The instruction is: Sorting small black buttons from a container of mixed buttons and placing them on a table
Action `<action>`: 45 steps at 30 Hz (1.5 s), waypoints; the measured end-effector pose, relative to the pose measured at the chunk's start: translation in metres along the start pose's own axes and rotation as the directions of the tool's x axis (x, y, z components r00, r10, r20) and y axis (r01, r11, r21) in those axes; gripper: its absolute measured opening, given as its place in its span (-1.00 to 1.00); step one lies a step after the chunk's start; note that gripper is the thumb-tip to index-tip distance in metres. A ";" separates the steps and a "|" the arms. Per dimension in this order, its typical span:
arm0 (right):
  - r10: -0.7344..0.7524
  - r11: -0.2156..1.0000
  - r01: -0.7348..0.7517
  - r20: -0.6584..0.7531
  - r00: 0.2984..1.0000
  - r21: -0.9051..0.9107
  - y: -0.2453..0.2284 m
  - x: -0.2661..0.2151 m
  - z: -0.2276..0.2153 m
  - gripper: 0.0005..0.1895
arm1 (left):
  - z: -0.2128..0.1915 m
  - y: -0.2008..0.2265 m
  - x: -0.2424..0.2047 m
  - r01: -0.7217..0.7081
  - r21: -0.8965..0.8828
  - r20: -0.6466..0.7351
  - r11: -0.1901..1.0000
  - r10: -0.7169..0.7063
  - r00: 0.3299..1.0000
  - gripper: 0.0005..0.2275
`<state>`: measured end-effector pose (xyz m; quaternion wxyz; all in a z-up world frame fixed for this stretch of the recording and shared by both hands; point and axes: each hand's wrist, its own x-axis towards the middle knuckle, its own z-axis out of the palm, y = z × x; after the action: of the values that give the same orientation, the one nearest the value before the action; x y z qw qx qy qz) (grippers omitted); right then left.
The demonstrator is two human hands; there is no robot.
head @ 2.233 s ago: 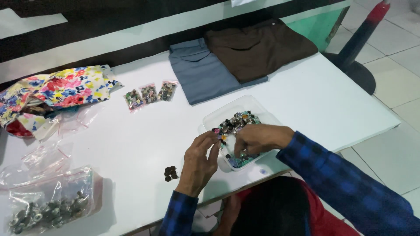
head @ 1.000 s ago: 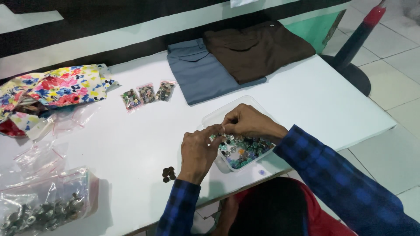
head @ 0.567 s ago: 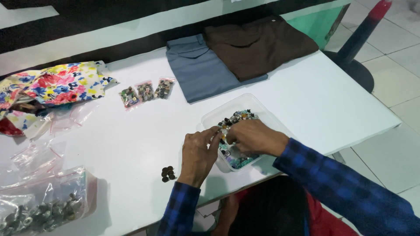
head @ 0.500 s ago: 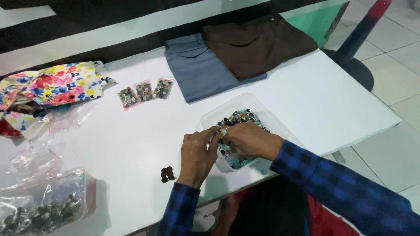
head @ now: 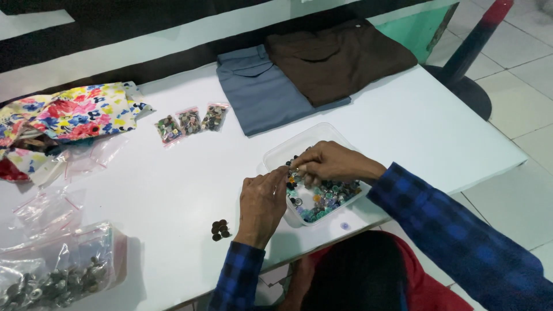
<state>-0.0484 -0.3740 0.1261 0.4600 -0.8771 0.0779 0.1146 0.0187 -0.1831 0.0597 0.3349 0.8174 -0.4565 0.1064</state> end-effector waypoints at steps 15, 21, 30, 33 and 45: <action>-0.064 0.974 0.040 -0.100 0.993 -0.222 0.000 0.011 0.002 -0.68 | 0.016 -0.007 -0.009 -0.102 0.112 -0.060 0.989 0.109 0.992 -0.78; -0.047 0.781 0.011 -0.041 0.998 -0.624 0.018 0.022 0.006 -0.74 | 0.021 -0.010 -0.010 -0.117 0.138 -0.097 0.983 0.131 0.987 -0.79; -0.003 0.830 0.008 0.009 1.000 -0.558 -0.016 0.011 0.001 -0.76 | 0.019 -0.010 -0.010 -0.116 0.163 -0.082 0.980 0.131 0.988 -0.80; 0.081 0.678 -0.006 0.067 0.995 -0.735 0.014 0.018 0.012 -0.78 | 0.018 -0.008 -0.009 -0.110 0.141 -0.065 0.984 0.120 0.991 -0.82; -0.080 0.929 0.084 0.026 0.996 -0.360 0.011 -0.003 -0.006 -0.76 | 0.015 -0.008 -0.008 -0.081 0.132 -0.027 0.988 0.086 0.996 -0.82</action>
<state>-0.0527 -0.3853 0.1211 0.2962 -0.9483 0.0165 0.1126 0.0184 -0.1850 0.0408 0.2832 0.8160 -0.4769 0.1632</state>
